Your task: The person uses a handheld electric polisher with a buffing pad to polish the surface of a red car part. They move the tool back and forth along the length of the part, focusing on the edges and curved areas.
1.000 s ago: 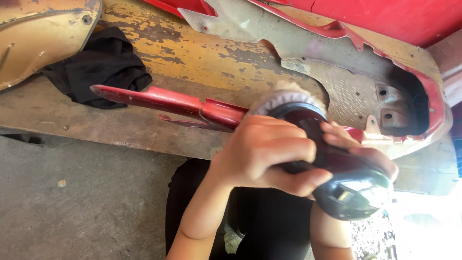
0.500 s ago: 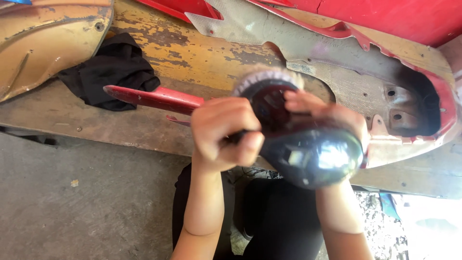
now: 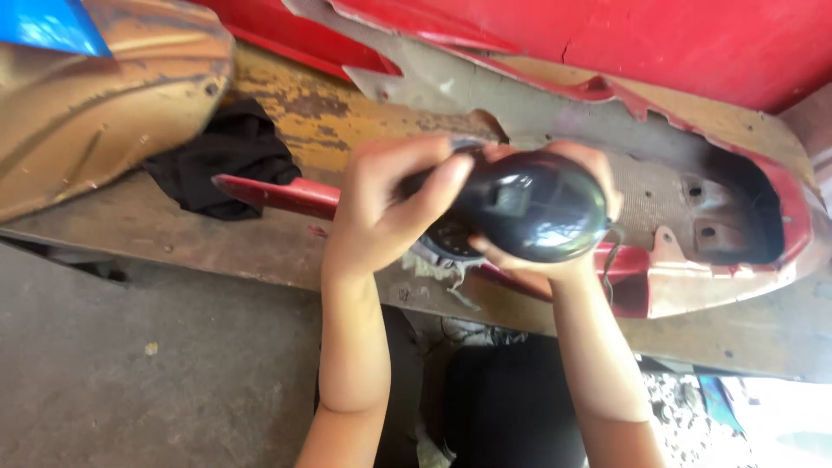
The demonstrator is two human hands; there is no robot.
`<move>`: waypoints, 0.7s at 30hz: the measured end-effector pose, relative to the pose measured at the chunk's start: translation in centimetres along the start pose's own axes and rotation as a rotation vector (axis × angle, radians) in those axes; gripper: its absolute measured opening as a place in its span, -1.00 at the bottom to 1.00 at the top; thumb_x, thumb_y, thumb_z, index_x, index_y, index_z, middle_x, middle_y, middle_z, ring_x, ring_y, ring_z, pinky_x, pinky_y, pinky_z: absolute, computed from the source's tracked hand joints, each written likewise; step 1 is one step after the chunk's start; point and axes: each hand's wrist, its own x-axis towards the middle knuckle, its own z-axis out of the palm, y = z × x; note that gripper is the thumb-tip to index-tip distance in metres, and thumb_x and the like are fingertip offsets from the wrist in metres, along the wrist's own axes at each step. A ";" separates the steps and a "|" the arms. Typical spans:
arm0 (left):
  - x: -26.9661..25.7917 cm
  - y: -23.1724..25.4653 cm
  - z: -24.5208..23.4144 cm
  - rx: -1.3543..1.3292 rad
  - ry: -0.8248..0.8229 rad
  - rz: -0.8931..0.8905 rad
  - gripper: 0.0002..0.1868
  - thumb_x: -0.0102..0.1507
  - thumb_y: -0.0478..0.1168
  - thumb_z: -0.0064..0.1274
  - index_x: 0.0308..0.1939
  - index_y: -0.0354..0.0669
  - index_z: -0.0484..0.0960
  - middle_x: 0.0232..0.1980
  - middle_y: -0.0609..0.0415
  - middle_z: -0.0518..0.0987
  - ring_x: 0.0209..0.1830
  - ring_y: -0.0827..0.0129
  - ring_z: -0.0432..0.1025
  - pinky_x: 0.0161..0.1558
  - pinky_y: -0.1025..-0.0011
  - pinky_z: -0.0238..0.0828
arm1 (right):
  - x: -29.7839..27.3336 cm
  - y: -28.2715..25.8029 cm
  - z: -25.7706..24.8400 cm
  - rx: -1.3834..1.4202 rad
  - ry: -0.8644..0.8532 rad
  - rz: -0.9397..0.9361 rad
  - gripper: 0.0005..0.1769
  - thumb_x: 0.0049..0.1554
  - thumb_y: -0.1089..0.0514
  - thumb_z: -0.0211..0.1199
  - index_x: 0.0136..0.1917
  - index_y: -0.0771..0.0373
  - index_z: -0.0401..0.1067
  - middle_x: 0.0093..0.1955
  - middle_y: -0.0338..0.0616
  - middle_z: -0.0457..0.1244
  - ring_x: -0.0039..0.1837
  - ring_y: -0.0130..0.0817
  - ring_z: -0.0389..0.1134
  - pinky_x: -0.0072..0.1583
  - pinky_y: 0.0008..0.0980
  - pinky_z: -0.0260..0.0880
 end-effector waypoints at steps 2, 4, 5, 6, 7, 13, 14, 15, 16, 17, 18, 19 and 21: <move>-0.5 0.0 -0.1 -0.039 0.046 0.055 -0.69 0.49 -0.16 0.05 -0.31 -0.25 0.48 -0.36 0.13 0.47 -0.44 0.45 0.35 -0.32 0.48 0.28 | -0.6 0.5 0.1 0.073 -0.031 0.025 0.07 -0.53 -0.11 0.72 0.19 0.08 0.27 0.03 0.00 0.39 0.10 -0.14 0.39 0.16 -0.21 0.37; -1.2 0.2 -0.1 -0.082 0.090 0.084 -0.73 0.50 -0.19 0.01 -0.25 -0.27 0.48 -0.20 0.07 0.58 -0.34 0.43 0.42 -0.22 0.46 0.38 | -3.1 1.3 0.7 0.157 -0.082 0.066 0.06 -0.49 -0.11 0.72 0.20 0.13 0.27 0.05 -0.04 0.43 0.08 -0.20 0.43 0.17 -0.22 0.39; -1.6 0.4 -0.1 -0.031 0.024 0.070 -0.72 0.43 -0.18 0.07 -0.34 -0.23 0.48 -0.35 0.12 0.48 -0.45 0.45 0.38 -0.31 0.46 0.33 | -5.2 1.9 1.2 0.530 -0.012 0.116 0.03 -0.27 -0.06 0.72 0.28 0.14 0.14 0.21 0.05 0.36 0.26 -0.14 0.39 0.31 -0.17 0.41; -2.0 0.6 0.0 0.018 -0.043 0.058 -0.70 0.37 -0.18 0.13 -0.42 -0.19 0.48 -0.49 0.15 0.39 -0.56 0.47 0.34 -0.39 0.47 0.29 | -7.2 2.5 1.7 0.906 0.062 0.167 0.01 -0.04 -0.02 0.72 0.37 0.15 0.02 0.36 0.13 0.29 0.43 -0.08 0.36 0.46 -0.12 0.42; -1.9 1.0 0.3 0.020 -0.042 0.056 -0.70 0.37 -0.18 0.13 -0.42 -0.19 0.48 -0.49 0.15 0.39 -0.56 0.47 0.34 -0.39 0.47 0.29 | -7.9 2.4 1.3 0.908 0.061 0.168 0.01 -0.04 -0.02 0.72 0.37 0.15 0.02 0.36 0.13 0.29 0.43 -0.08 0.36 0.46 -0.12 0.42; -1.9 1.0 1.5 0.008 -0.176 0.100 -0.69 0.35 -0.15 0.19 -0.42 -0.17 0.49 -0.46 0.10 0.44 -0.55 0.37 0.39 -0.42 0.41 0.28 | -8.0 2.7 1.2 0.862 0.145 0.193 -0.08 -0.06 0.10 0.67 0.31 0.16 0.04 0.23 0.15 0.32 0.36 -0.08 0.43 0.51 0.05 0.33; -1.9 0.6 1.3 0.043 -0.114 0.132 -0.68 0.40 -0.15 0.16 -0.41 -0.18 0.49 -0.45 0.10 0.45 -0.50 0.37 0.42 -0.35 0.41 0.33 | -7.1 2.9 1.6 0.913 0.131 0.157 -0.06 -0.08 0.07 0.69 0.31 0.19 0.06 0.24 0.19 0.31 0.36 -0.03 0.41 0.50 0.09 0.35; -2.1 0.3 1.2 0.076 -0.052 0.162 -0.66 0.44 -0.16 0.14 -0.40 -0.18 0.49 -0.44 0.10 0.47 -0.44 0.36 0.45 -0.29 0.40 0.38 | -6.2 3.0 1.9 0.965 0.114 0.122 -0.04 -0.10 0.04 0.71 0.31 0.22 0.08 0.26 0.23 0.30 0.35 0.01 0.40 0.50 0.13 0.37; -2.2 0.3 0.8 0.079 -0.048 0.163 -0.66 0.44 -0.16 0.14 -0.40 -0.18 0.49 -0.44 0.10 0.47 -0.44 0.36 0.45 -0.29 0.40 0.38 | -5.3 2.4 2.1 0.968 0.111 0.118 -0.04 -0.10 0.04 0.71 0.31 0.22 0.08 0.26 0.23 0.30 0.35 0.01 0.40 0.50 0.13 0.37; -2.4 0.2 0.5 0.104 0.017 0.137 -0.68 0.41 -0.18 0.13 -0.41 -0.19 0.47 -0.45 0.09 0.43 -0.49 0.35 0.42 -0.34 0.40 0.34 | -4.4 1.8 2.3 0.910 0.116 0.106 -0.07 -0.14 0.02 0.69 0.27 0.25 0.10 0.19 0.22 0.30 0.30 0.01 0.41 0.46 0.13 0.40; -2.6 0.1 0.2 0.128 0.080 0.110 -0.70 0.37 -0.20 0.13 -0.41 -0.20 0.46 -0.46 0.07 0.39 -0.53 0.34 0.38 -0.39 0.38 0.31 | -3.6 1.1 2.4 0.852 0.121 0.093 -0.09 -0.17 0.01 0.67 0.23 0.27 0.13 0.12 0.21 0.30 0.25 0.01 0.42 0.41 0.13 0.43; -2.7 0.4 0.0 0.128 0.081 0.110 -0.70 0.37 -0.20 0.13 -0.41 -0.20 0.46 -0.46 0.07 0.39 -0.53 0.34 0.38 -0.39 0.38 0.31 | -4.3 1.5 2.5 0.852 0.121 0.092 -0.09 -0.17 0.01 0.67 0.23 0.27 0.13 0.12 0.21 0.30 0.25 0.01 0.42 0.41 0.13 0.43; -3.0 0.8 -0.4 0.142 0.073 0.056 -0.69 0.34 -0.21 0.12 -0.47 -0.20 0.43 -0.50 0.08 0.36 -0.58 0.35 0.34 -0.43 0.38 0.23 | -5.8 2.3 2.7 1.028 0.128 0.340 -0.43 -0.01 0.05 0.51 0.06 0.29 0.21 0.07 0.32 0.36 0.25 0.21 0.46 0.47 0.30 0.45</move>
